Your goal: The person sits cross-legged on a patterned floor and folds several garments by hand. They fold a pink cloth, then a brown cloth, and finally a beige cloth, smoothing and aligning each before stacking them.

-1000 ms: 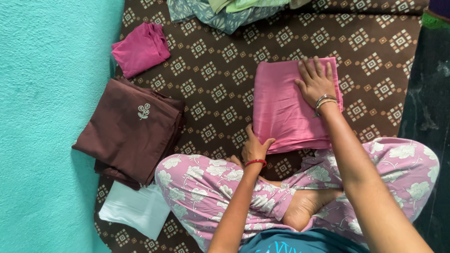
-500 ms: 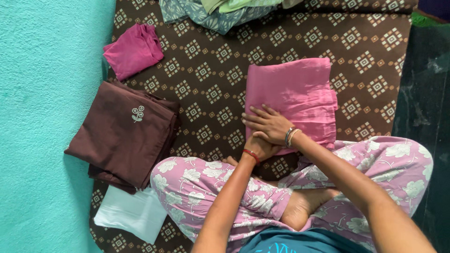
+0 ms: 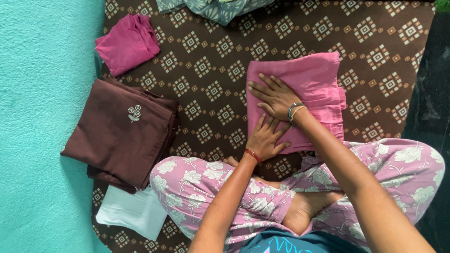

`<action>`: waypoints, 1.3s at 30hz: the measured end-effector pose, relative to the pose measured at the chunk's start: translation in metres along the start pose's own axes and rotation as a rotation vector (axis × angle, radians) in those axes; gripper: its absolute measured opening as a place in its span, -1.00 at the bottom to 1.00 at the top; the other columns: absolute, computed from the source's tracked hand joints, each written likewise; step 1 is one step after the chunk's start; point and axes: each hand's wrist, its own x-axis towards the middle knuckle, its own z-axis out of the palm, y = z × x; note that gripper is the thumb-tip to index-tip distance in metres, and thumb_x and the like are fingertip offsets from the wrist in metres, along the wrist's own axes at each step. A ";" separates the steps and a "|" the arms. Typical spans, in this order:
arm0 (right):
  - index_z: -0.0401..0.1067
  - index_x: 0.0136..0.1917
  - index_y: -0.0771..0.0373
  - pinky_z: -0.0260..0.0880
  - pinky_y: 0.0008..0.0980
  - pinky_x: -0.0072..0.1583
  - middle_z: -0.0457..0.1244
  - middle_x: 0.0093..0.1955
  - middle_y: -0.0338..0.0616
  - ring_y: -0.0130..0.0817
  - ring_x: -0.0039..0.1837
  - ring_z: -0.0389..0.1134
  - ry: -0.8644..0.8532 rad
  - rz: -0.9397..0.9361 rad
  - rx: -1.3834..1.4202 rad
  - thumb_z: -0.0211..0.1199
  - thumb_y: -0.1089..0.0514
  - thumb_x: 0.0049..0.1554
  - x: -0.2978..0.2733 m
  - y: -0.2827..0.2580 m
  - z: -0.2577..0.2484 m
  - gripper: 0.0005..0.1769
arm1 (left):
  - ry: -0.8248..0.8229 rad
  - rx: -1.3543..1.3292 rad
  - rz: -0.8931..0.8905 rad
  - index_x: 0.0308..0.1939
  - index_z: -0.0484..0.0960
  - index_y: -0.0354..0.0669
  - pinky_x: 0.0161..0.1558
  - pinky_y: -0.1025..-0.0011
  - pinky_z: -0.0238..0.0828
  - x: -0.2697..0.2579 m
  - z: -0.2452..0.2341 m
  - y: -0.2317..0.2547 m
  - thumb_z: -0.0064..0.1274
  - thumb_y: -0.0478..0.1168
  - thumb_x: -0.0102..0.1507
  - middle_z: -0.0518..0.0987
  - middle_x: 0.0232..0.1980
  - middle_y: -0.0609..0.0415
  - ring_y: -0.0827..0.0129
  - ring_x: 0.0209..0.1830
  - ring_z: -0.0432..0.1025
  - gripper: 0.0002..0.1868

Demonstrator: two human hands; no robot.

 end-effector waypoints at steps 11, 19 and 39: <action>0.00 0.67 0.17 -0.33 0.05 0.63 -0.15 0.73 -0.06 -0.07 0.71 -0.19 0.165 0.087 -0.083 -0.13 -0.22 0.37 0.023 0.020 -0.010 -0.26 | 0.053 0.066 0.028 0.55 0.29 0.18 0.62 0.04 -0.18 -0.001 0.002 0.003 -0.10 0.32 0.30 0.19 0.63 -0.02 0.13 0.65 0.06 -0.22; 0.05 0.65 0.16 -0.39 0.14 0.63 -0.08 0.70 -0.12 -0.03 0.73 -0.25 0.167 0.431 -0.132 -0.18 -0.32 0.38 0.036 0.014 -0.003 -0.24 | 0.053 0.086 0.032 0.49 0.38 0.16 0.61 0.06 -0.16 -0.001 0.007 0.001 -0.14 0.34 0.32 0.22 0.61 0.00 0.13 0.65 0.05 -0.27; 0.11 0.61 0.27 -0.05 -0.15 0.62 -0.06 0.70 -0.01 -0.05 0.71 -0.11 0.518 0.512 0.304 -0.05 -0.03 0.38 -0.025 -0.058 0.006 -0.38 | 0.628 -0.366 -0.429 0.30 0.41 -0.30 0.47 0.10 0.20 0.041 -0.010 -0.010 -0.13 -0.28 0.41 0.40 0.45 -0.17 -0.04 0.49 0.26 -0.63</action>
